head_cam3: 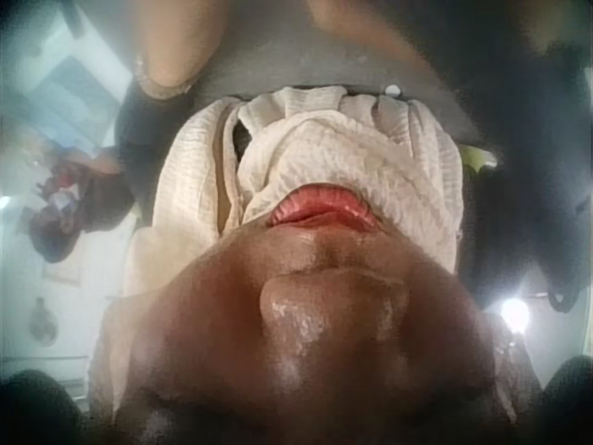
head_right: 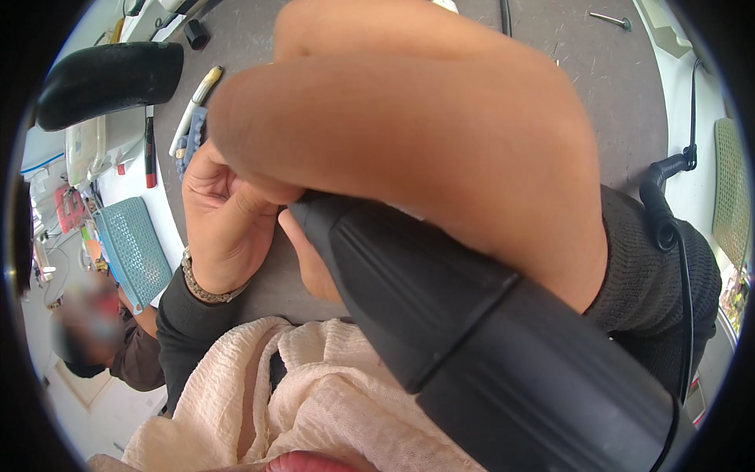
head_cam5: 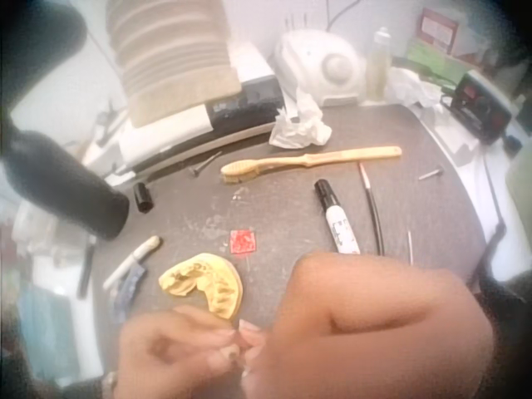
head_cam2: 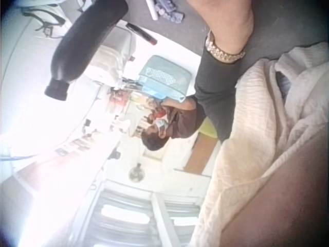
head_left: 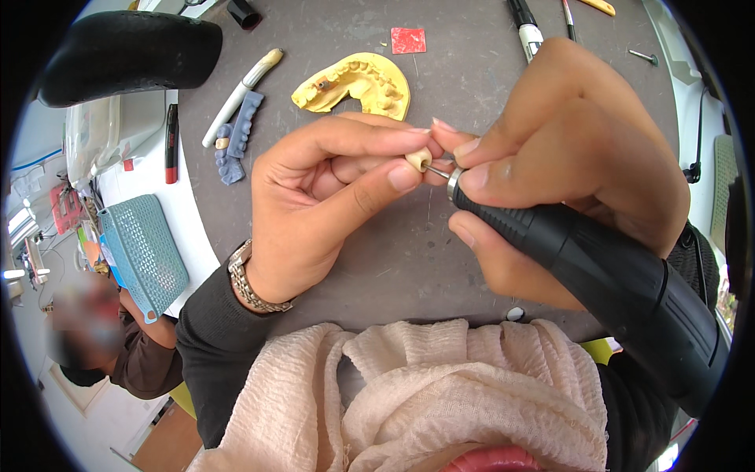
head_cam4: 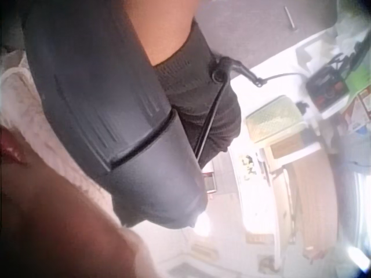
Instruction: The person retrieves a yellow dental mold and a small cylindrical tooth component from a basket. They use a rotary handpiece to grind and shape the interior of the tooth component. Finally, they place the shaped component into a corresponding cavity in the dental mold to check the fit.
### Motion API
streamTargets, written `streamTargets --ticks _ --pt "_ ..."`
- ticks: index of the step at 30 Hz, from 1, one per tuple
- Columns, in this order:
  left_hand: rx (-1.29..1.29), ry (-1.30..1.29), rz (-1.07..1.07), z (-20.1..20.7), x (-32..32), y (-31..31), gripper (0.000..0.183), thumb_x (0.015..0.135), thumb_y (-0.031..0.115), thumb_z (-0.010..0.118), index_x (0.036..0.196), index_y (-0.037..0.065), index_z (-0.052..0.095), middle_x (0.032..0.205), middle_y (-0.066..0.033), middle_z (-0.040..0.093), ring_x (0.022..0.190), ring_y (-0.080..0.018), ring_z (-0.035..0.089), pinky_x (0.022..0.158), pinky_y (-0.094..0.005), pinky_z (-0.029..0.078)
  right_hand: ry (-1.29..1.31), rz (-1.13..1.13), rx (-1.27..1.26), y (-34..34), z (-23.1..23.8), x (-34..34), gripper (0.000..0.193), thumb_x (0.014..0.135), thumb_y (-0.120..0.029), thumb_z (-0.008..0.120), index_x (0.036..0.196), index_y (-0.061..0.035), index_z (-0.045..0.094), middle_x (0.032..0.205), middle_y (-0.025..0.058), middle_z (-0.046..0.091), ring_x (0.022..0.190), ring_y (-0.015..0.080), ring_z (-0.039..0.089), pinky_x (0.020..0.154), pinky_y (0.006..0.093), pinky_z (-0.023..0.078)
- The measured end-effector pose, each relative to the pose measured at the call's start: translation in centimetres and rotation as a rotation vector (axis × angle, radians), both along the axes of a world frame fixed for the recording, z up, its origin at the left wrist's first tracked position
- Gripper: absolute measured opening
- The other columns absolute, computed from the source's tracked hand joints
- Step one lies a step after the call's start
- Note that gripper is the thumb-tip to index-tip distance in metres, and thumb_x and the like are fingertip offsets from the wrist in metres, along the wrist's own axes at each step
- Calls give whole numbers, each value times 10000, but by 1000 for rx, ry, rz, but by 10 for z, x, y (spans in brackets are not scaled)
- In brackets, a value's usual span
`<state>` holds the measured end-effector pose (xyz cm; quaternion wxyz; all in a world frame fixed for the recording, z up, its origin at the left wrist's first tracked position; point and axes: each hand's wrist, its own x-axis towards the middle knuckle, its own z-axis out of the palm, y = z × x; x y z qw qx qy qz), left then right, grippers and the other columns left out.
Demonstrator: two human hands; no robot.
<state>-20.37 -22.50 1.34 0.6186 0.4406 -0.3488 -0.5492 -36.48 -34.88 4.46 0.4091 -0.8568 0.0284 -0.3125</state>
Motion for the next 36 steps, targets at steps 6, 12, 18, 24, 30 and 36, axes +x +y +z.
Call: streamTargets --ticks 6,12,18,24,30,36 --pt "-2 -20 0 1 0 -1 307 788 -47 614 1078 -7 522 1026 -127 599 904 -211 621 773 -304 528 10 -24 2 1 1 0 288 559 99 696 792 -38 597 749 88 582 630 154 499 577 235 489" --pt "-38 -31 -28 0 1 -2 305 788 -40 617 1076 -6 523 1033 -129 597 926 -208 612 788 -313 522 32 -51 13 3 4 -2 296 554 104 698 790 -42 595 748 89 578 640 153 506 586 240 497" --pt "-24 -28 -6 -2 1 2 291 793 -34 618 1067 -5 523 1031 -127 595 919 -210 611 782 -319 520 37 -14 15 3 2 0 284 574 97 703 794 -44 590 767 91 571 648 154 507 611 247 512" --pt "-20 -10 -5 2 -2 0 257 800 -38 609 1040 -5 524 1007 -119 595 880 -199 614 766 -314 519 -101 -106 83 13 -15 1 279 580 94 704 796 -41 590 769 93 571 642 154 507 631 254 520" --pt "2 -48 14 2 -1 0 219 804 -32 608 1005 0 526 991 -114 597 875 -192 613 767 -312 515 27 4 -3 0 2 1 280 576 94 706 796 -36 590 764 98 581 639 155 512 612 246 507" --pt "-6 -9 -7 3 -2 0 189 812 -22 605 985 2 532 978 -104 600 896 -190 605 795 -316 500 30 4 -14 0 3 0 278 574 101 703 788 -32 587 765 98 580 636 149 508 613 243 507"
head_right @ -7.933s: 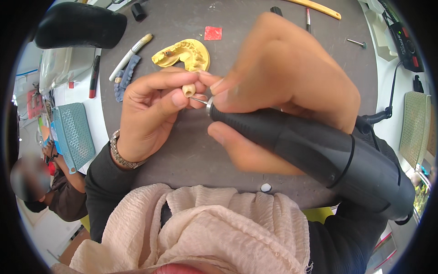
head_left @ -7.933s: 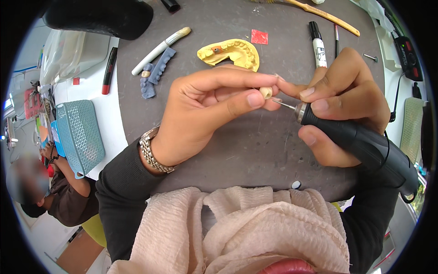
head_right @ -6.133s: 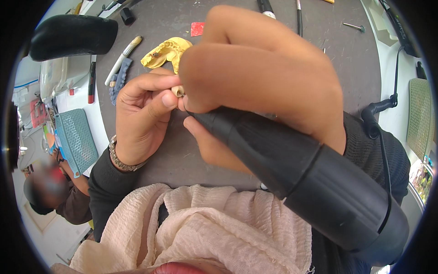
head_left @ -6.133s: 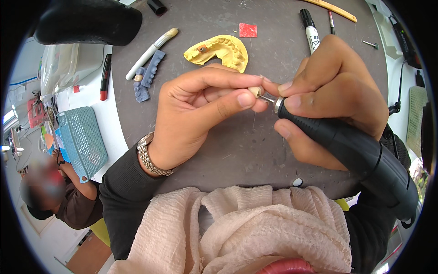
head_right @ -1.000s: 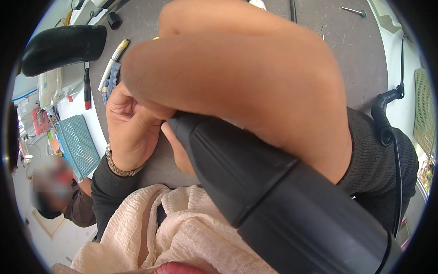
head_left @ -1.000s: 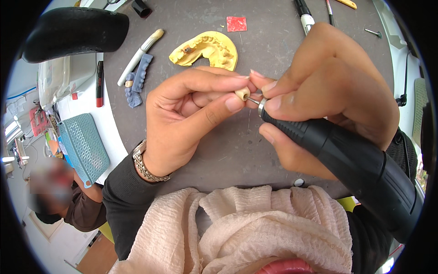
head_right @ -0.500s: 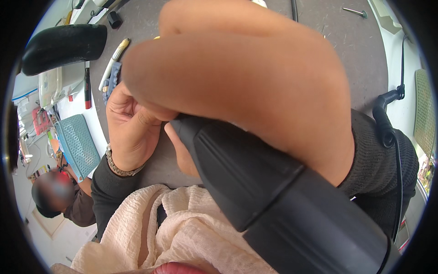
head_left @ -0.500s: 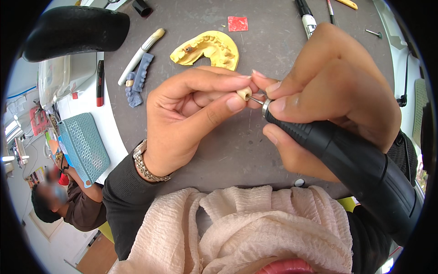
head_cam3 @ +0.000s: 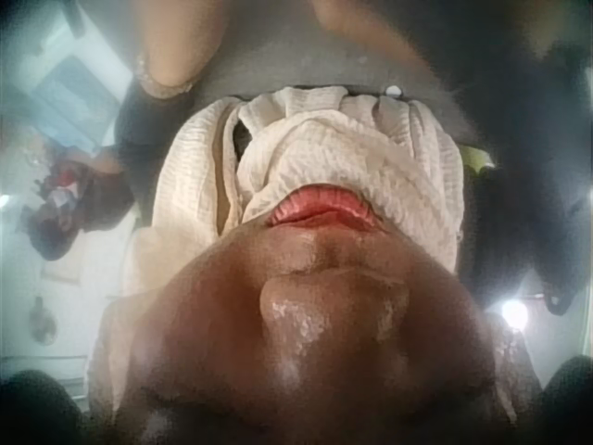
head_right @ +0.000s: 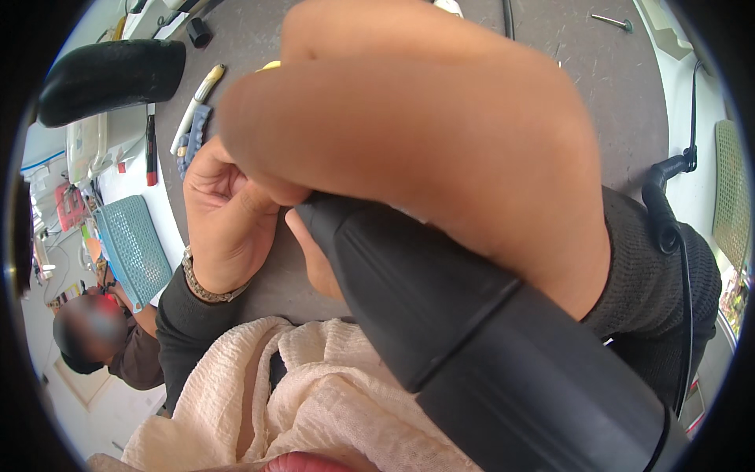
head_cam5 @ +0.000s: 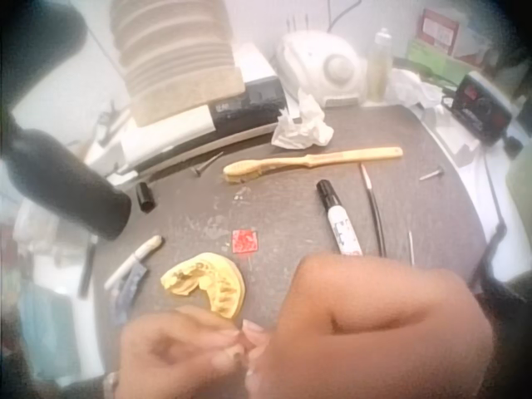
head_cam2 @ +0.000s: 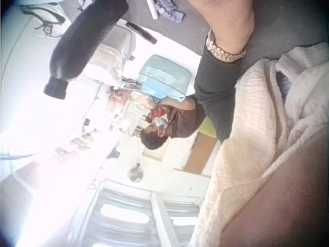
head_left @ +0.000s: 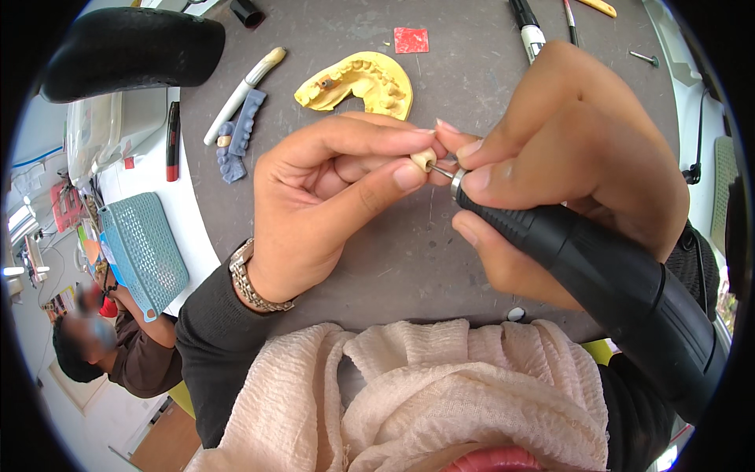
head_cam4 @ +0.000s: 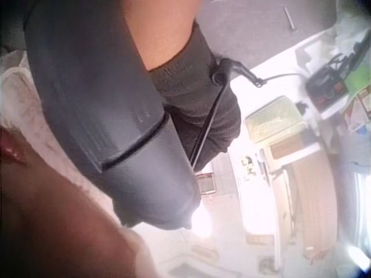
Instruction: The person retrieves a yellow dental mold and a small cylindrical tooth component from a basket. They use a rotary handpiece to grind and shape the interior of the tooth component. Finally, they place the shaped component into a corresponding cavity in the dental mold to check the fit.
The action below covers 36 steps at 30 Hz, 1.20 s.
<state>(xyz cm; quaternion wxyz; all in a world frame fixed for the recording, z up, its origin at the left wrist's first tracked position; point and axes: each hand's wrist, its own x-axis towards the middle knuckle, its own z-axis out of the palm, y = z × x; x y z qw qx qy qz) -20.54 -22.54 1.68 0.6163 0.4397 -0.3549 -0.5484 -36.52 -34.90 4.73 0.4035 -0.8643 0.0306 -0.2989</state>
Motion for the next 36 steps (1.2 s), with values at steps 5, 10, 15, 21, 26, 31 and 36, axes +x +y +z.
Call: streamTargets --ticks 5,10,15,21,26,31,36 --pt "-138 90 -41 -10 4 -1 221 817 -118 529 1027 -64 569 1062 -174 578 972 -216 605 870 -301 501 -5 17 23 -1 -1 0 277 576 102 704 786 -34 585 773 97 579 633 148 505 618 246 511" --pt "5 17 16 0 0 1 191 813 -13 610 986 -2 531 977 -102 599 891 -186 603 802 -304 492 -82 -33 42 4 -9 3 276 579 101 705 785 -39 585 767 95 580 623 148 505 624 248 512" --pt "-2 3 16 0 -1 0 190 814 -15 608 987 -2 530 980 -105 599 887 -187 606 801 -306 495 -118 -57 63 6 -15 2 283 571 99 710 780 -43 582 755 92 582 629 153 515 619 258 512" --pt "-3 14 -2 -1 -1 0 194 815 -20 604 993 1 529 993 -106 597 899 -184 604 805 -309 492 -48 -6 40 1 -2 1 278 570 92 707 774 -37 570 759 106 576 642 157 519 643 274 530" --pt "-14 61 -10 1 -2 1 213 827 -40 577 1026 4 515 1027 -104 588 930 -177 593 837 -303 474 -210 4 180 2 -13 2 261 593 74 698 789 -22 554 792 135 556 656 148 516 701 309 555" --pt "-26 76 -31 2 -2 1 225 834 -54 555 1046 6 509 1045 -104 583 948 -174 587 856 -302 462 -132 33 161 -1 -7 0 251 608 60 695 794 -18 546 802 130 536 657 137 512 741 333 561" --pt "-26 55 -24 0 -2 1 222 832 -52 560 1041 2 509 1043 -105 583 944 -176 589 850 -306 468 -92 39 144 -1 -6 -1 262 603 73 688 810 -14 553 799 125 534 654 137 513 724 314 560"
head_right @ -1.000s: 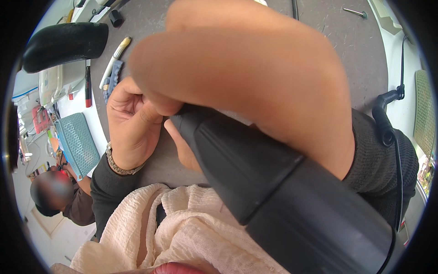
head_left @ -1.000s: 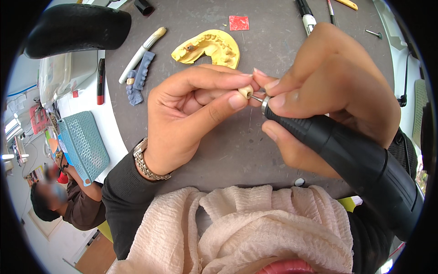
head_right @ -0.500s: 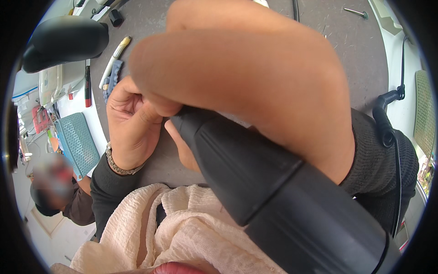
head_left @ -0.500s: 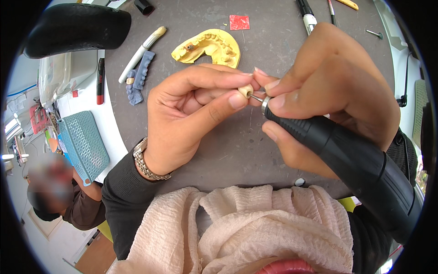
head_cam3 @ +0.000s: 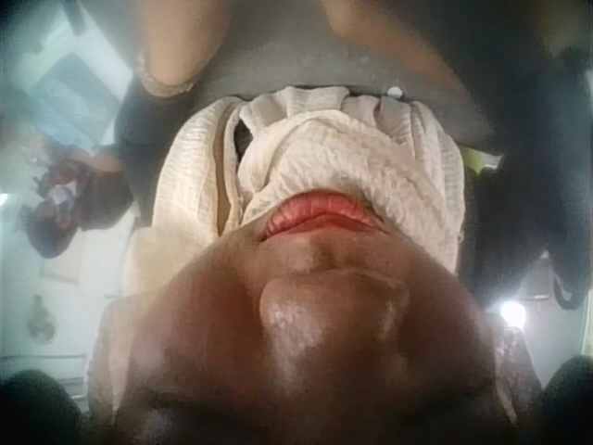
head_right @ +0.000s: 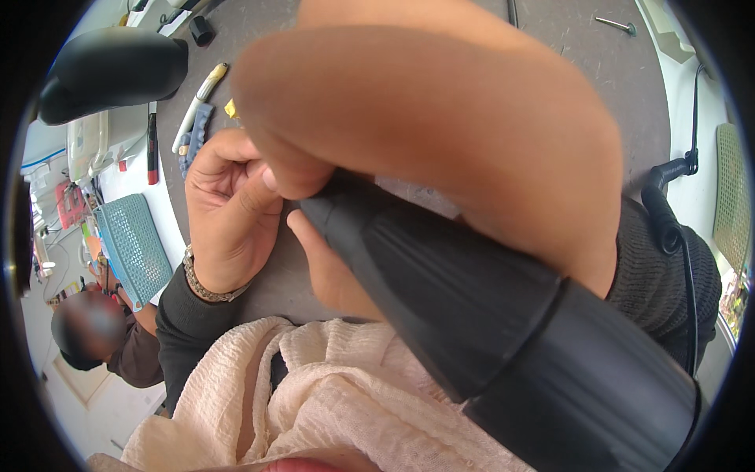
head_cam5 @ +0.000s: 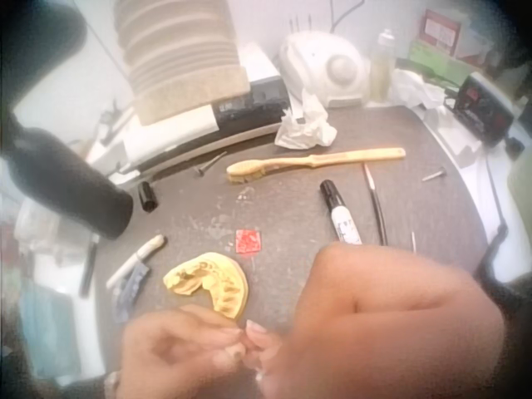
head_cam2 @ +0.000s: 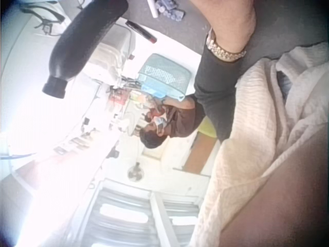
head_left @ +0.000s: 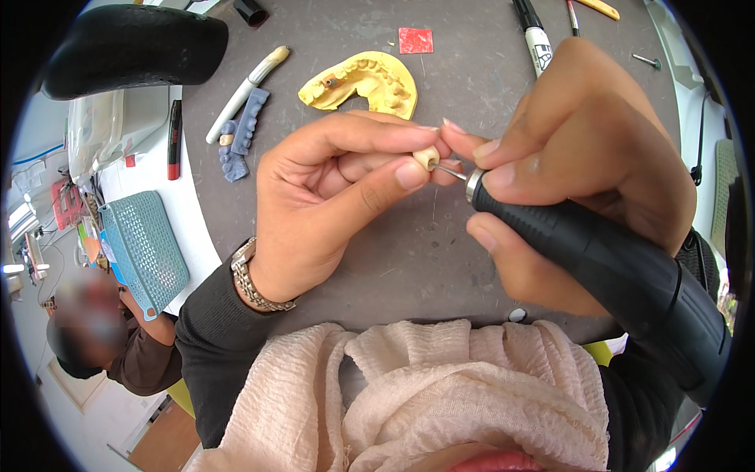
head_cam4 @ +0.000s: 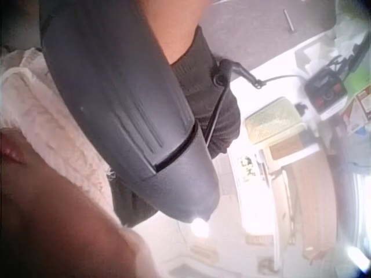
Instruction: The person retrieves a yellow dental mold and a small cylindrical tooth component from a basket. They use a rotary handpiece to grind and shape the interior of the tooth component. Finally, they place the shaped component into a corresponding cavity in the dental mold to check the fit.
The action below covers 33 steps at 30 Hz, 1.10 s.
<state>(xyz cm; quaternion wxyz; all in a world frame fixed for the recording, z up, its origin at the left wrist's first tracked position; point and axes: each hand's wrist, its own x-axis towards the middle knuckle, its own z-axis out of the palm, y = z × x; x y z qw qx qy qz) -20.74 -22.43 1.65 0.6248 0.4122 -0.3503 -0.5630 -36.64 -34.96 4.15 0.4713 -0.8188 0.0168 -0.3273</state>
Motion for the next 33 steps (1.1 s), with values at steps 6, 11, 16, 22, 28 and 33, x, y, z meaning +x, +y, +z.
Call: streamTargets --ticks 6,11,16,22,28,33 --pt "31 -28 36 2 -1 -1 208 818 -38 588 1010 -1 517 1006 -101 593 898 -178 603 799 -305 493 87 -15 -77 1 6 -1 278 585 92 687 808 -19 563 796 114 550 661 145 522 670 262 538" --pt "40 -42 48 3 -2 -2 200 808 -22 612 987 -1 524 969 -96 602 856 -178 614 760 -302 504 114 -21 -126 1 8 -1 278 587 101 688 804 -29 573 784 106 560 667 151 526 661 249 521" --pt "53 -52 49 6 -5 -5 198 805 -19 617 981 -2 527 965 -96 600 858 -178 613 762 -302 501 145 -36 -107 1 12 -4 280 588 101 694 804 -31 575 786 105 563 670 151 526 669 250 520" --pt "51 -40 38 5 -4 -3 191 813 -31 600 987 -3 527 984 -101 597 880 -179 609 787 -305 494 145 -27 -101 1 10 -4 287 583 104 696 806 -26 571 800 112 555 673 149 522 677 251 524" --pt "8 -7 1 2 0 0 211 833 -55 556 1035 -9 514 1042 -112 582 946 -178 587 855 -307 464 59 -18 -24 1 4 -3 288 586 74 689 822 -12 548 816 128 522 664 147 502 700 296 552" --pt "-13 17 -35 0 2 0 229 846 -40 543 1074 -16 523 1080 -120 566 980 -176 571 877 -306 449 -12 -25 -4 -2 -1 -5 271 612 14 671 839 -13 524 828 136 495 623 125 475 695 347 568"
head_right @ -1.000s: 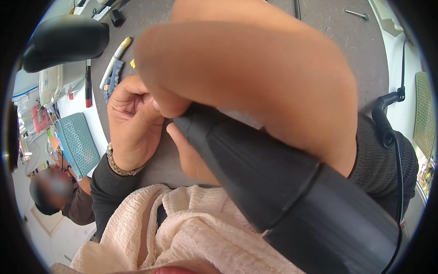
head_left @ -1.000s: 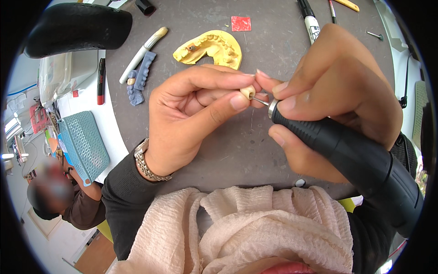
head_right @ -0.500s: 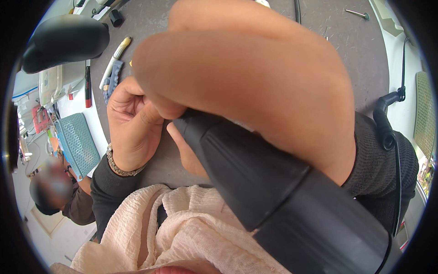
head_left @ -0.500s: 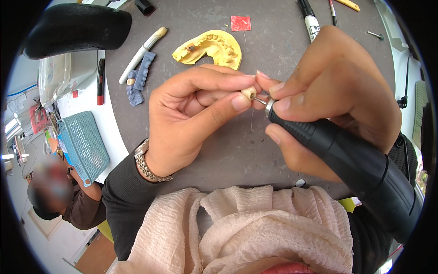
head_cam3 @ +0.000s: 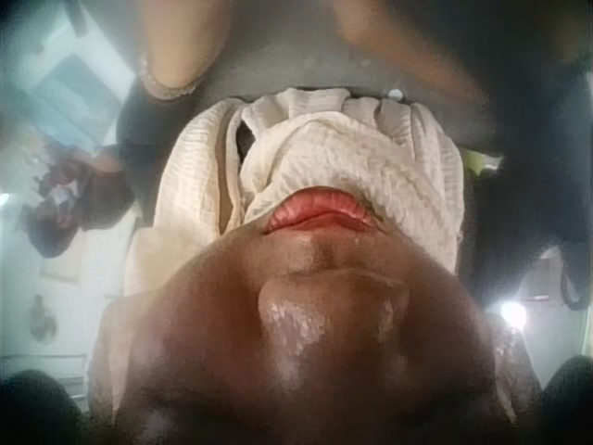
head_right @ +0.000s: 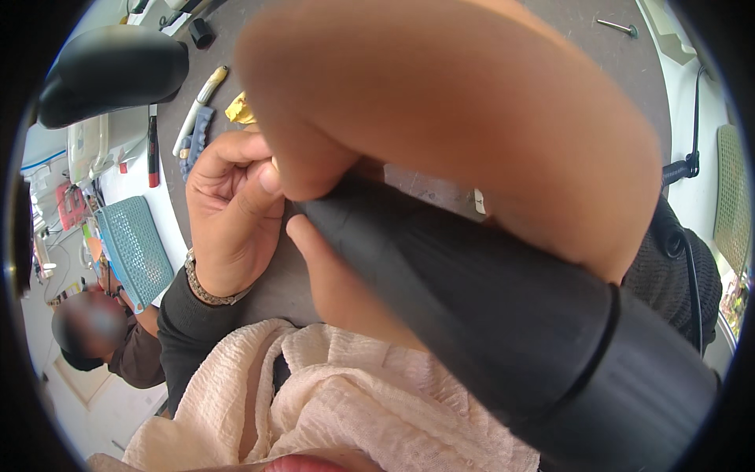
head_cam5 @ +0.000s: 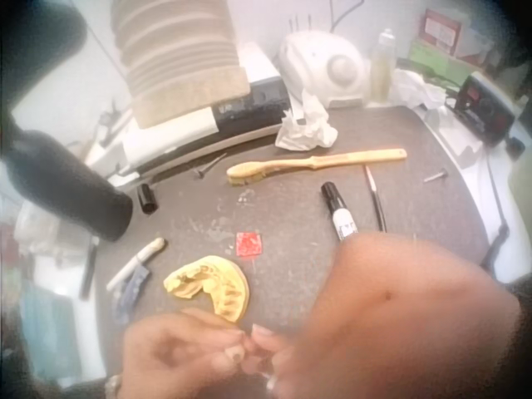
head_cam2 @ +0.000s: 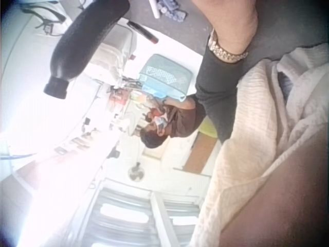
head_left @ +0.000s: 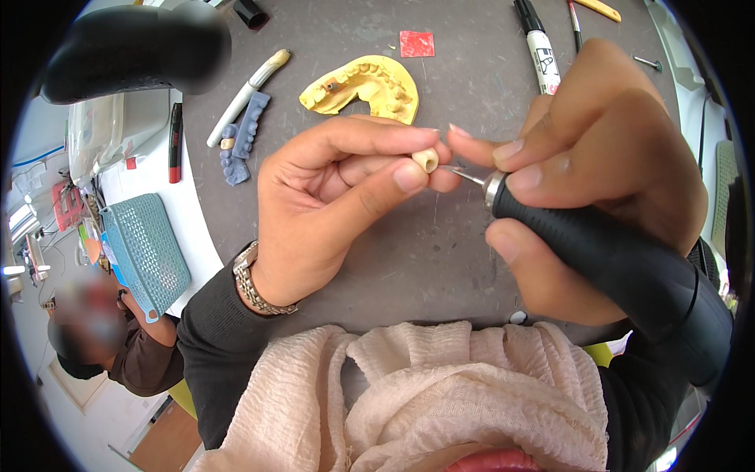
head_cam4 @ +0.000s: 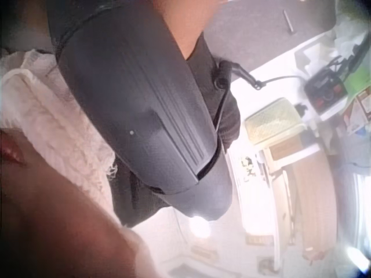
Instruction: The person retrieves a yellow dental mold and a small cylindrical tooth component from a basket. They use a rotary handpiece to grind and shape the interior of the tooth component. Finally, they place the shaped component into a corresponding cavity in the dental mold to check the fit.
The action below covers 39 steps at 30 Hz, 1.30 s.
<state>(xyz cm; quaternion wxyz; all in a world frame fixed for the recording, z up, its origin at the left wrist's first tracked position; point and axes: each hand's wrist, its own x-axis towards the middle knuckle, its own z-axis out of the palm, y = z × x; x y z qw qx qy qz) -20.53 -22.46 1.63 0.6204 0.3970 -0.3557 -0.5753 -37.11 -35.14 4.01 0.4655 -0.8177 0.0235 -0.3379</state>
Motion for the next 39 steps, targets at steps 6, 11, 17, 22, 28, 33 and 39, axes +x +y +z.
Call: streamTargets --ticks 6,11,17,22,28,33,39 --pt "18 -19 -8 0 3 0 233 858 -15 536 1091 -23 539 1099 -127 557 968 -170 568 875 -296 446 -42 45 15 -7 -5 -2 271 645 -8 644 877 -7 504 838 136 470 558 90 437 694 363 571" --pt "21 -28 3 0 1 0 237 859 -14 535 1095 -25 537 1100 -126 559 958 -166 569 873 -285 446 -30 59 -22 -9 -4 -2 268 649 -17 648 877 -9 506 836 136 470 560 88 436 687 351 572" --pt "24 -23 -7 1 2 0 251 869 -8 522 1120 -21 524 1116 -126 563 995 -171 568 883 -292 445 -23 58 -14 -8 -5 -2 271 659 -34 661 878 -11 504 838 138 472 562 88 441 673 333 574" --pt "30 -26 -24 1 3 0 250 881 20 512 1129 -13 518 1105 -118 571 1008 -179 565 890 -304 439 -21 68 -22 -8 -4 -2 280 659 -29 664 885 -10 499 841 140 471 558 85 441 671 332 574" --pt "44 -22 4 2 0 -1 247 884 44 519 1123 -14 520 1079 -111 575 1000 -175 558 888 -304 435 -47 73 -8 -8 -8 -1 296 652 -10 661 902 -6 502 860 142 472 569 85 441 700 350 572" --pt "35 -62 -39 2 3 -1 245 887 60 527 1119 -17 511 1091 -115 560 988 -168 558 868 -293 442 -46 84 -26 -9 -8 -1 315 639 2 664 914 -11 512 863 140 481 574 85 438 727 365 568" --pt "33 -50 -11 2 3 1 200 878 45 541 1066 -13 510 1077 -112 557 964 -163 563 841 -278 451 -25 65 5 -5 -5 -1 294 629 1 672 881 -25 523 854 139 499 571 91 445 726 364 569"
